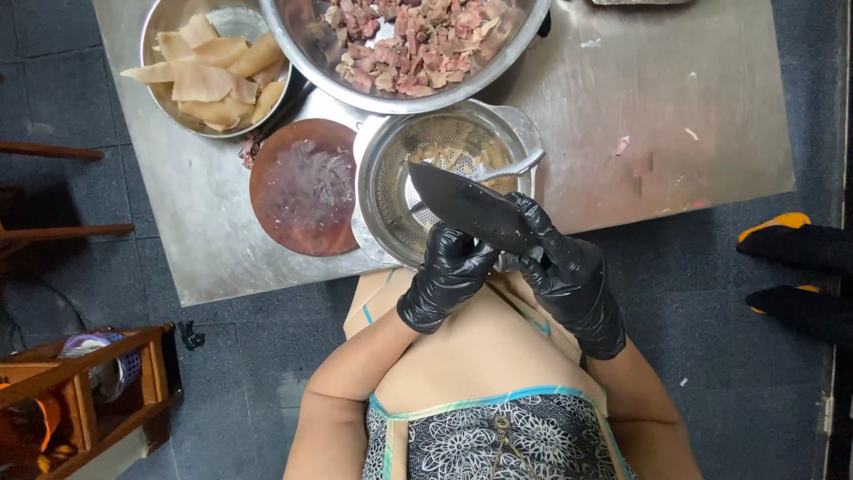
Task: Using kitchen shears to cut thin pieces of meat or skin into narrow strips on a wooden cutting board.
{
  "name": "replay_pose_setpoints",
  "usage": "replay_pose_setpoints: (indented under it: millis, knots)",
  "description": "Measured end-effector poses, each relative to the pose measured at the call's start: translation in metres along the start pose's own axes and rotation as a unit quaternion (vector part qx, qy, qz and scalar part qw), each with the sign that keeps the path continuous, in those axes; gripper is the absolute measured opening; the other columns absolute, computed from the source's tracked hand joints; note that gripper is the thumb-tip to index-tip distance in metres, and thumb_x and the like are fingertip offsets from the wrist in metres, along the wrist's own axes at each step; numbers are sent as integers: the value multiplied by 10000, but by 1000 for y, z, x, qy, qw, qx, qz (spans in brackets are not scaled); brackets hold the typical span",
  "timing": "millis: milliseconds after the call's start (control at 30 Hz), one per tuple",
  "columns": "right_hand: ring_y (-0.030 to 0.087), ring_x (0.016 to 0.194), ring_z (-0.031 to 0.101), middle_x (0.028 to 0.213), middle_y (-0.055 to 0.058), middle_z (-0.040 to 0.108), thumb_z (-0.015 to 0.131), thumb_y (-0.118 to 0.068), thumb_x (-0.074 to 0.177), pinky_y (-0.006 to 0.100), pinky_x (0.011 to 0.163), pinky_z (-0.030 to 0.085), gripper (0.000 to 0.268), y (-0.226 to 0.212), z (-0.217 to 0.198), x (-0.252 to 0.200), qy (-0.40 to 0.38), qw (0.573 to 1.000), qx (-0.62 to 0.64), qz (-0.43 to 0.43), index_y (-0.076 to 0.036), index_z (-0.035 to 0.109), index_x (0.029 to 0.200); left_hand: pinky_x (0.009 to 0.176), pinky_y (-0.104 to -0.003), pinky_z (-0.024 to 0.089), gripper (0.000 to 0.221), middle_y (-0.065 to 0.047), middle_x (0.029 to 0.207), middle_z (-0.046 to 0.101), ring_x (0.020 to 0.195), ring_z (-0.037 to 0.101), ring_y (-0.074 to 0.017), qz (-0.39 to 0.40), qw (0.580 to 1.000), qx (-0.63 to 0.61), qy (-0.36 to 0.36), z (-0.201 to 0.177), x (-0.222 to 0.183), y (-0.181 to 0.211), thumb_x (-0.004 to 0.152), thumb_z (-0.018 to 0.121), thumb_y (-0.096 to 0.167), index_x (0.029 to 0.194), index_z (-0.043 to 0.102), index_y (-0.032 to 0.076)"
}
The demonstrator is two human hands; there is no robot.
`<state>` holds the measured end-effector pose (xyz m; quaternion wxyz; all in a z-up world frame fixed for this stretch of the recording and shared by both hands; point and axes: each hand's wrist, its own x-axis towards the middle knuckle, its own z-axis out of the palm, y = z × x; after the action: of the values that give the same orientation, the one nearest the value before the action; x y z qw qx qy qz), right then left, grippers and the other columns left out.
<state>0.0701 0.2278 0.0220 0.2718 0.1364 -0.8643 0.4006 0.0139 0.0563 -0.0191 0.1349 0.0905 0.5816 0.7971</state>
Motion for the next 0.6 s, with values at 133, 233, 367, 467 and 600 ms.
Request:
replay_pose_setpoints:
  millis: [133, 233, 367, 467, 600]
  knots:
    - [362, 849, 720, 1093, 209, 743, 698, -111, 893, 376, 755, 615, 422, 16, -2, -9, -42, 982, -175, -48, 31, 681, 1290, 758, -355, 611, 206, -171, 925, 728, 887, 633, -162, -25, 997, -70, 3, 5, 3, 3, 888, 685, -96, 1079, 750, -52]
    - [396, 826, 711, 1038, 274, 721, 720, -47, 920, 380, 711, 605, 331, 36, -7, -23, -25, 971, -237, 4, 48, 725, 1237, 732, -326, 596, 198, -157, 894, 681, 835, 630, -158, -17, 998, -68, 5, 12, 8, 28, 925, 655, -74, 1111, 722, -68]
    - [159, 667, 698, 1403, 150, 656, 488, -56, 1024, 183, 591, 595, 471, 49, -27, -11, 214, 693, 570, 387, -80, 499, 1494, 664, -304, 609, 279, -168, 861, 629, 734, 660, -189, -19, 998, -65, 20, 8, 13, 33, 919, 655, -100, 1196, 690, -90]
    - [135, 515, 447, 643, 23, 471, 416, -186, 1160, 279, 516, 386, 379, 52, -48, -25, 151, 944, 21, 293, 38, 560, 1430, 738, -264, 529, 314, -53, 906, 598, 770, 632, -141, 16, 998, 30, -46, -2, 15, 35, 1044, 591, 72, 1349, 627, 5]
    - [150, 558, 518, 631, 8, 537, 501, -495, 1034, 270, 599, 466, 455, 140, -120, -140, 292, 814, 344, 365, -186, 541, 703, 1003, -391, 603, 304, -208, 1249, 690, 1137, 705, -312, 142, 970, 196, -35, -40, 33, 5, 999, 625, 26, 1301, 621, -8]
